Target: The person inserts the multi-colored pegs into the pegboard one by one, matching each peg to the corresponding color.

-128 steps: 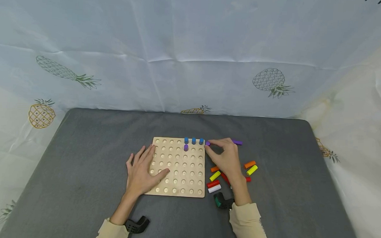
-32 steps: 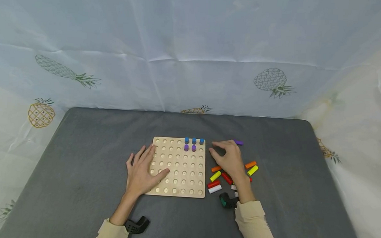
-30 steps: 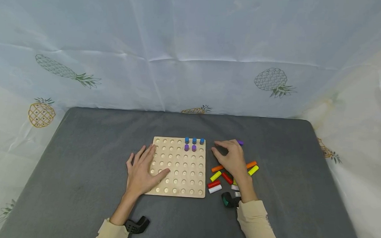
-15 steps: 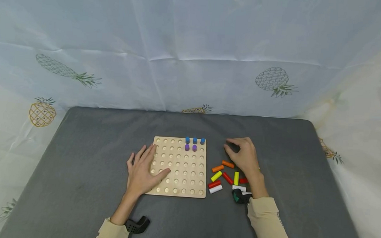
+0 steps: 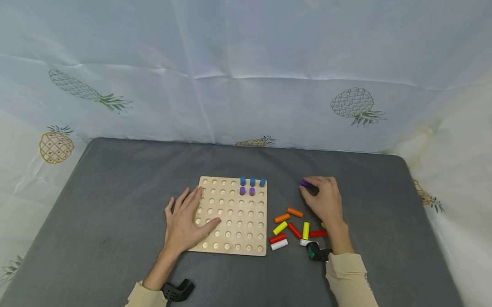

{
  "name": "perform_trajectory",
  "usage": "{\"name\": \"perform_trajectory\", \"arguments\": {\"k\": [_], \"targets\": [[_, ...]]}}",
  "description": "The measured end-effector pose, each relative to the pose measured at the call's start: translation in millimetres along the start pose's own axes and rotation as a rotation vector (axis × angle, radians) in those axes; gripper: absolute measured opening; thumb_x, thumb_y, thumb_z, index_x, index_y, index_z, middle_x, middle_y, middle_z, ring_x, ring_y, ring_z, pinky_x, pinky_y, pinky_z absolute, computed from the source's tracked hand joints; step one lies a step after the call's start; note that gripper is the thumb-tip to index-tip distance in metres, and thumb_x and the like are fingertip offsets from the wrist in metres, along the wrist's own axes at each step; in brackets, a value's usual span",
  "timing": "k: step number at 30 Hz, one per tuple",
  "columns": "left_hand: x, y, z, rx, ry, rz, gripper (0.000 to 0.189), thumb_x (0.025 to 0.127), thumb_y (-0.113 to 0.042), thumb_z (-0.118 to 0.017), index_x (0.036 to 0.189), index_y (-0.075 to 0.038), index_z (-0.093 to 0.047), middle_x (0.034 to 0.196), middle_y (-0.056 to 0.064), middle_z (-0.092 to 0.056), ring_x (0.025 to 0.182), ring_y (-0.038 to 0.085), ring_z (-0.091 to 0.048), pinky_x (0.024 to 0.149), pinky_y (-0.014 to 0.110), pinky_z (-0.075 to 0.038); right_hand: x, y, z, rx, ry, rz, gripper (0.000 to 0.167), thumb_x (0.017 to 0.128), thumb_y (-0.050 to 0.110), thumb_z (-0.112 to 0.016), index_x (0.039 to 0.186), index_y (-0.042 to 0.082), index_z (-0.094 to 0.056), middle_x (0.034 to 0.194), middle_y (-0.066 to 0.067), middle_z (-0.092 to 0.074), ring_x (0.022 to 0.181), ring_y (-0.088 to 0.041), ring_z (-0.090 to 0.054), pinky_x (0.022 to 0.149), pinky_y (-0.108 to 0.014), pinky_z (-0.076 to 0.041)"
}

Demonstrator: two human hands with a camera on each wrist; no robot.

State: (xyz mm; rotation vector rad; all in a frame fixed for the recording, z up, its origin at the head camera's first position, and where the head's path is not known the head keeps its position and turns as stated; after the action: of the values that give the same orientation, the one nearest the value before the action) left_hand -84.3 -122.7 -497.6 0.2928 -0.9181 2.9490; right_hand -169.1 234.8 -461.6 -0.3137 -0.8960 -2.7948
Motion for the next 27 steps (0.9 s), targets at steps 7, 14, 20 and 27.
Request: {"name": "perform_trajectory", "arguments": {"k": [7, 14, 20, 27], "targets": [[-0.1, 0.0, -0.4, -0.001, -0.012, -0.008, 0.1, 0.075, -0.062, -0.075, 0.156, -0.013, -0.044, 0.16, 0.009, -0.047, 0.152, 0.036, -0.035, 0.12, 0.068, -0.011, -1.5, -4.5, -1.8, -0.028, 0.05, -0.042, 0.026, 0.09, 0.008, -0.075, 0.113, -0.004, -0.076, 0.119, -0.025, -0.073, 0.109, -0.041, -0.054, 0.091, -0.062, -0.046], [-0.6, 1.5, -2.0, -0.008, 0.0, -0.001, 0.1, 0.076, -0.063, -0.074, 0.157, -0.014, -0.043, 0.161, 0.008, -0.046, 0.153, 0.036, -0.034, 0.121, 0.067, -0.01, -1.8, -3.8, -2.1, -0.04, 0.079, -0.058, 0.024, 0.091, 0.009, -0.074, 0.111, -0.004, -0.077, 0.113, -0.025, -0.071, 0.107, -0.041, -0.054, 0.084, -0.061, -0.049], [-0.5, 0.3, 0.0, 0.004, -0.023, -0.014, 0.1, 0.075, -0.063, -0.075, 0.156, -0.013, -0.044, 0.16, 0.01, -0.047, 0.151, 0.037, -0.036, 0.119, 0.069, -0.012, -2.0, -4.4, -3.5, -0.076, 0.123, -0.07, 0.027, 0.092, 0.011, -0.073, 0.114, -0.005, -0.075, 0.111, -0.026, -0.069, 0.105, -0.042, -0.053, 0.08, -0.058, -0.049], [-0.4, 0.4, -0.3, 0.002, -0.02, -0.012, 0.1, 0.075, -0.063, -0.075, 0.156, -0.013, -0.044, 0.16, 0.01, -0.047, 0.151, 0.037, -0.036, 0.119, 0.068, -0.012, -2.8, -1.5, -4.0, -0.075, 0.111, -0.087, 0.026, 0.091, 0.013, -0.074, 0.111, -0.003, -0.076, 0.109, -0.025, -0.07, 0.103, -0.04, -0.053, 0.079, -0.057, -0.05]]}}
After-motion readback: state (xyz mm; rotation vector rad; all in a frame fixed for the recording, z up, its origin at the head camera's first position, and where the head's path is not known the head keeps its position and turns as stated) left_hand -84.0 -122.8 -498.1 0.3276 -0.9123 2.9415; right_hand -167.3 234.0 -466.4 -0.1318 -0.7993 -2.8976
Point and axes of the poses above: each hand's wrist, its own x-axis towards the middle knuckle, its own z-axis out of the back of the hand, y = z × x, the point moved 6 cm from there along x, towards the middle knuckle
